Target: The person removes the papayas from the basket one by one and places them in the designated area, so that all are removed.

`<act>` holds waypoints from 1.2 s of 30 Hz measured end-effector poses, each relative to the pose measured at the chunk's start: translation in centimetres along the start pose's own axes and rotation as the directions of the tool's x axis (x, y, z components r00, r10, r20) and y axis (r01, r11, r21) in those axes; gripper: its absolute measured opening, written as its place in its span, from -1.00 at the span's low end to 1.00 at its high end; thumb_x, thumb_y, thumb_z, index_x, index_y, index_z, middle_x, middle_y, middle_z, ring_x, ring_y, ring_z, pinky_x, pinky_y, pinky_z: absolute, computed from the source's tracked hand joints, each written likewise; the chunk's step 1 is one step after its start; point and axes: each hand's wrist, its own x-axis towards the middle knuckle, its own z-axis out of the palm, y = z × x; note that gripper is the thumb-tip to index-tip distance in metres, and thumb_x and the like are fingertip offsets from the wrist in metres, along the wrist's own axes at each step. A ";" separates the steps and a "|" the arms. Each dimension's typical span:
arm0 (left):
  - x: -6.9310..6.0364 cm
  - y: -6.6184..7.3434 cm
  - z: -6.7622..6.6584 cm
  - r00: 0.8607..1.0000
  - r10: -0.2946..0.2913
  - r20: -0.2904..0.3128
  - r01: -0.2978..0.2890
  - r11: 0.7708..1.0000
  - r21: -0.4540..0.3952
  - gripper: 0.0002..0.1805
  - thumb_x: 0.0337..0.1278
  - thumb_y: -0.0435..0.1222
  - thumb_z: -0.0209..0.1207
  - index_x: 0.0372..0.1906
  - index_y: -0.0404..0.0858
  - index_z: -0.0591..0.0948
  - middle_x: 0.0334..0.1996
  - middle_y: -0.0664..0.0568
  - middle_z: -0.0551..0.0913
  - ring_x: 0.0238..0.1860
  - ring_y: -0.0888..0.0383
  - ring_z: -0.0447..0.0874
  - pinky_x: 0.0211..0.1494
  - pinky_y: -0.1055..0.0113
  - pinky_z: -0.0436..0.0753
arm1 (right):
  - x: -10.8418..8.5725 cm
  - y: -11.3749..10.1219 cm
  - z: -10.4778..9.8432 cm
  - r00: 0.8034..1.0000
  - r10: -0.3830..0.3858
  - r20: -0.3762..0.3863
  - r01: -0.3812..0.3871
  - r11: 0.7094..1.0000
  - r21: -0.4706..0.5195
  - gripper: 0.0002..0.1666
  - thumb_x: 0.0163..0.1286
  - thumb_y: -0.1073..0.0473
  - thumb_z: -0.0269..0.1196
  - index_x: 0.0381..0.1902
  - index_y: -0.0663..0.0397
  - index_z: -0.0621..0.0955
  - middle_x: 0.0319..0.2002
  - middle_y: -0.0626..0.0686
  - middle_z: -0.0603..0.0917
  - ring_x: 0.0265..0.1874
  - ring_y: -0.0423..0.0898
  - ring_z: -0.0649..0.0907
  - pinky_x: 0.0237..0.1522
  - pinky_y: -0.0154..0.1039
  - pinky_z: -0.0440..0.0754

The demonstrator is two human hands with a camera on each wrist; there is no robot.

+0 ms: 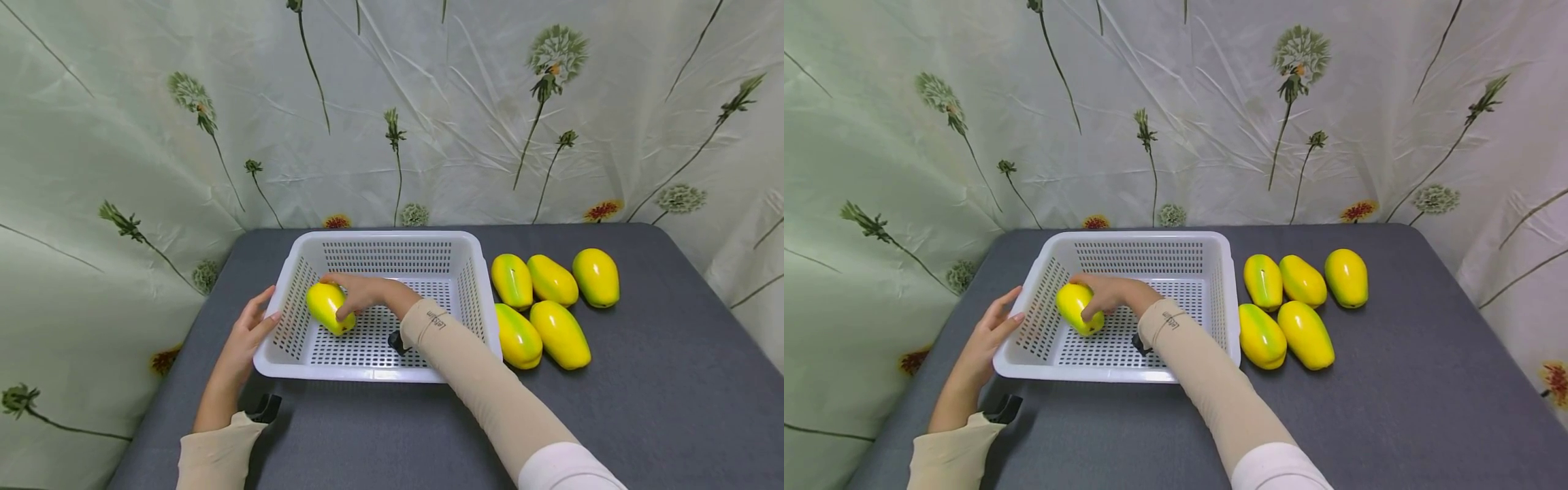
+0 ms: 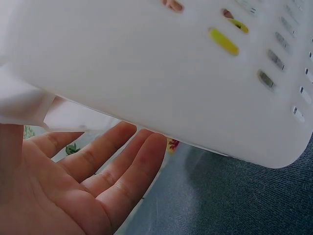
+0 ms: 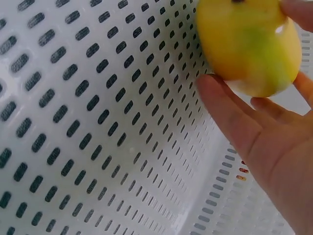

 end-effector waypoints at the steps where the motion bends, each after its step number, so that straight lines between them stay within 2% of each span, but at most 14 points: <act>1: 0.0 0.0 0.0 1.000 0.000 0.002 0.000 1.000 -0.003 -0.35 0.29 -0.19 -0.04 0.38 -0.15 -0.03 0.19 -0.34 0.20 -0.23 0.17 0.59 -0.36 0.05 0.60 | -0.1 0.0 0.0 1.000 0.008 0.014 -0.008 0.999 0.032 -0.09 0.08 0.26 0.29 0.34 -0.22 0.14 0.29 -0.06 0.18 0.05 -0.10 0.35 -0.07 -0.16 0.48; 3: 0.0 0.0 0.0 1.000 0.001 0.007 -0.001 1.000 -0.010 -0.35 0.29 -0.20 -0.05 0.38 -0.16 -0.03 0.20 -0.34 0.19 -0.23 0.17 0.59 -0.36 0.05 0.60 | -0.2 -0.1 0.0 0.999 0.023 0.035 -0.026 0.996 0.083 -0.10 0.10 0.27 0.28 0.33 -0.26 0.15 0.26 -0.05 0.19 0.00 -0.08 0.36 -0.17 -0.16 0.54; 6: 0.0 0.0 0.0 1.000 0.007 0.016 -0.006 1.000 -0.022 -0.35 0.30 -0.22 -0.06 0.38 -0.17 -0.05 0.21 -0.35 0.18 -0.22 0.16 0.59 -0.35 0.04 0.60 | -0.3 -0.1 0.0 0.999 0.030 0.042 -0.034 0.994 0.103 -0.14 0.11 0.19 0.30 0.31 -0.30 0.18 0.24 -0.05 0.21 -0.02 -0.07 0.37 -0.19 -0.16 0.54; 9: 0.1 0.1 0.1 1.000 0.008 0.020 -0.007 1.000 -0.024 -0.35 0.30 -0.23 -0.06 0.38 -0.16 -0.05 0.21 -0.34 0.18 -0.22 0.14 0.58 -0.35 0.04 0.60 | -0.3 -0.1 0.0 0.999 0.030 0.036 -0.034 0.995 0.098 -0.15 0.10 0.14 0.33 0.29 -0.30 0.20 0.23 -0.04 0.22 -0.03 -0.06 0.37 -0.22 -0.19 0.55; 15: 0.2 0.2 0.2 1.000 0.007 0.022 -0.006 1.000 -0.019 -0.35 0.30 -0.24 -0.06 0.39 -0.14 -0.05 0.20 -0.34 0.19 -0.22 0.12 0.58 -0.36 0.05 0.60 | -0.5 -0.1 -0.3 1.000 0.024 0.009 -0.025 0.997 0.070 -0.17 0.08 0.15 0.34 0.28 -0.33 0.23 0.24 -0.03 0.22 -0.05 -0.06 0.38 -0.27 -0.26 0.54; 20: 0.2 0.2 0.3 1.000 0.014 0.020 -0.014 1.000 -0.013 -0.36 0.30 -0.24 -0.06 0.38 -0.15 -0.05 0.18 -0.35 0.21 -0.23 0.14 0.58 -0.35 0.06 0.61 | -0.9 0.0 -0.9 0.999 -0.037 -0.036 0.038 0.998 0.053 -0.18 0.08 0.17 0.34 0.26 -0.30 0.25 0.25 -0.03 0.22 -0.02 -0.07 0.37 -0.23 -0.25 0.52; 27: 0.2 0.2 0.2 1.000 0.013 0.025 -0.013 1.000 -0.021 -0.36 0.30 -0.23 -0.06 0.38 -0.15 -0.05 0.17 -0.35 0.21 -0.23 0.16 0.58 -0.35 0.08 0.61 | -1.5 0.3 -1.9 0.986 -0.136 -0.094 0.140 0.989 0.047 -0.19 0.06 0.17 0.35 0.26 -0.26 0.28 0.23 -0.08 0.26 0.06 -0.12 0.33 0.02 -0.18 0.38; 31: 0.2 0.1 0.1 1.000 0.009 0.021 -0.009 1.000 -0.020 -0.36 0.30 -0.23 -0.06 0.38 -0.15 -0.05 0.17 -0.35 0.21 -0.24 0.19 0.58 -0.36 0.10 0.62 | -2.0 0.5 -2.3 0.976 -0.191 -0.106 0.197 0.980 0.042 -0.19 0.07 0.17 0.34 0.27 -0.21 0.26 0.23 -0.07 0.26 0.06 -0.11 0.32 0.04 -0.18 0.37; 36: 0.1 0.1 0.0 1.000 0.013 0.013 -0.013 1.000 -0.022 -0.35 0.30 -0.22 -0.05 0.38 -0.17 -0.05 0.15 -0.37 0.22 -0.24 0.19 0.59 -0.38 0.08 0.61 | -2.9 0.7 -2.9 0.964 -0.232 -0.128 0.244 0.966 0.087 -0.19 0.08 0.23 0.32 0.27 -0.16 0.26 0.22 -0.06 0.25 0.03 -0.09 0.36 -0.02 -0.24 0.43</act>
